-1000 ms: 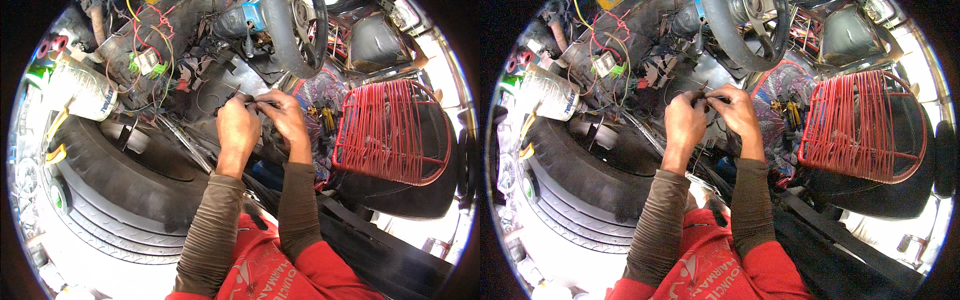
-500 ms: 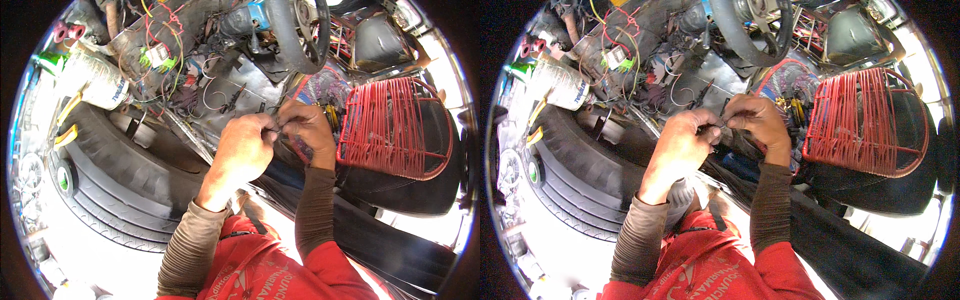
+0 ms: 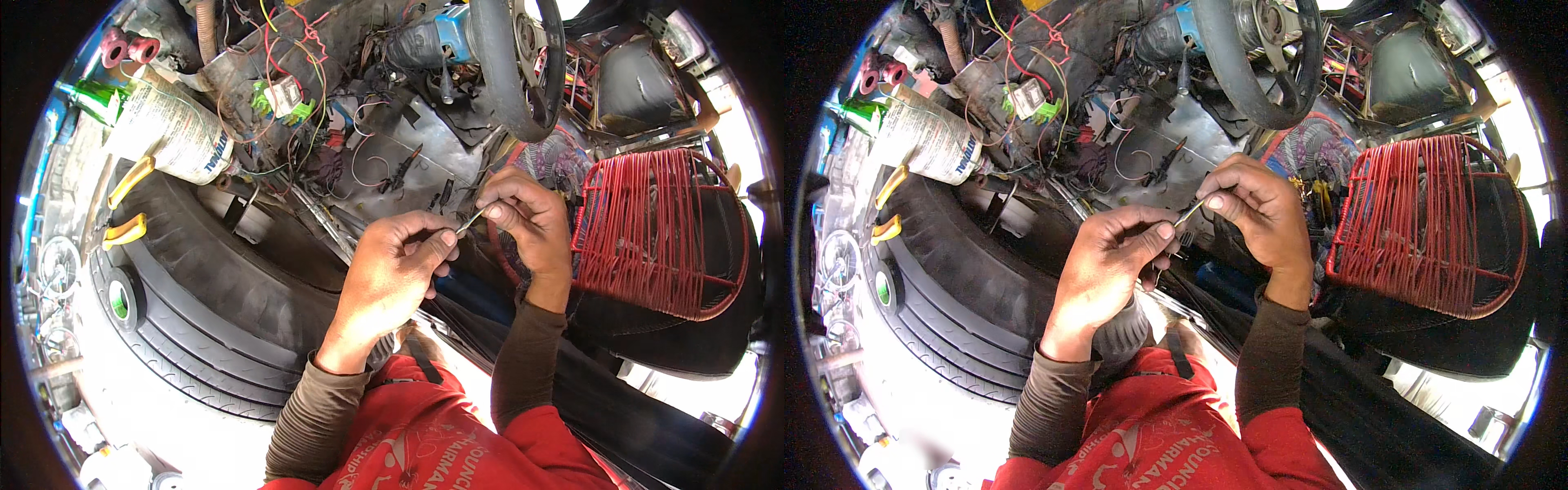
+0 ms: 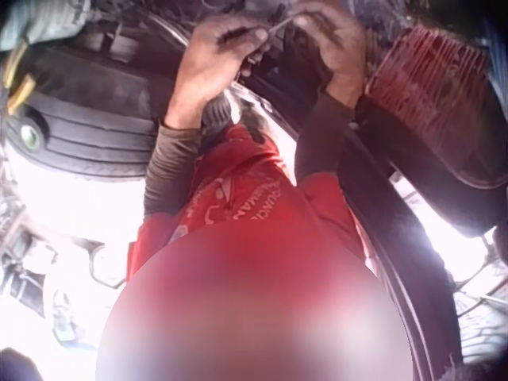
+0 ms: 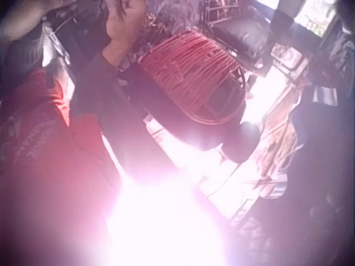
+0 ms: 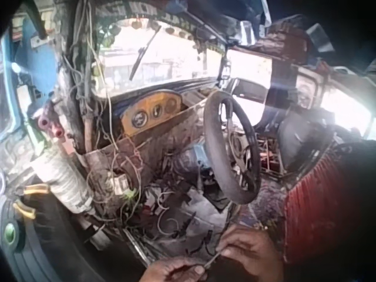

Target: The person works on the vehicle's dashboard wiring, using a screwdriver and pliers to strip, connect, and secure wires near the steering column. They repeatedly reach into the wiring harness, adjust connections, and use tools to manipulate individual wires.

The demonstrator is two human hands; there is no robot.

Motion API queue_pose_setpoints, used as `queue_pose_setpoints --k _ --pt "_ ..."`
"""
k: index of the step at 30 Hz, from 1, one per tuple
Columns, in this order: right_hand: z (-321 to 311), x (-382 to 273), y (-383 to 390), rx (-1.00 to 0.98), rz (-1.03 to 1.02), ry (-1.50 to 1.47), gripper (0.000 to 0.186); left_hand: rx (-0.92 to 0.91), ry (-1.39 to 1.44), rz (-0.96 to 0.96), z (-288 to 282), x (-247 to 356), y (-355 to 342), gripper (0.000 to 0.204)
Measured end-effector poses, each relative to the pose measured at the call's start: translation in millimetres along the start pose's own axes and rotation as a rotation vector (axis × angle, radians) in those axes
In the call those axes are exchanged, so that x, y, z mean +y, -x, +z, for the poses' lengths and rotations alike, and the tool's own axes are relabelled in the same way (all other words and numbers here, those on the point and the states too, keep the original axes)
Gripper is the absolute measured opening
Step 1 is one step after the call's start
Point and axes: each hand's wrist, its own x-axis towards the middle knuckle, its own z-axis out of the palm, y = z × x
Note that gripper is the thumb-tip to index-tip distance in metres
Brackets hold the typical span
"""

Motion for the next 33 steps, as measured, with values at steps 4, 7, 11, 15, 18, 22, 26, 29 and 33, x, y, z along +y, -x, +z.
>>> queue_pose_setpoints --k 4,7,11,15,18,22,26,29,33 --pt "2 5 -8 -0.049 -0.05 0.018 0.011 0.028 -0.017 0.003 3 -2 0 0.023" --pt "4 20 -3 -0.021 0.032 -0.084 0.015 0.133 -0.088 0.018 7 -4 0 0.018" --pt "-31 57 15 0.212 0.268 -0.078 0.027 0.239 0.009 0.072 11 -4 1 0.013" --pt "-127 120 40 0.822 0.456 0.719 0.033 0.296 0.052 0.134 8 0 4 0.013" --pt "-174 177 78 0.713 0.867 1.174 0.054 0.318 0.145 0.144 7 0 3 0.018" --pt "-195 214 100 0.587 0.911 1.161 0.063 0.304 0.318 0.174 5 0 -4 0.023" --pt "-199 186 88 0.487 0.782 1.262 0.047 0.35 0.356 0.197 3 -1 -9 0.023" --pt "-197 158 78 0.531 0.916 1.086 0.047 0.365 0.347 0.194 3 -1 -9 0.023" --pt "-199 143 74 0.524 0.965 1.092 0.042 0.361 0.368 0.21 4 -4 -10 0.022"
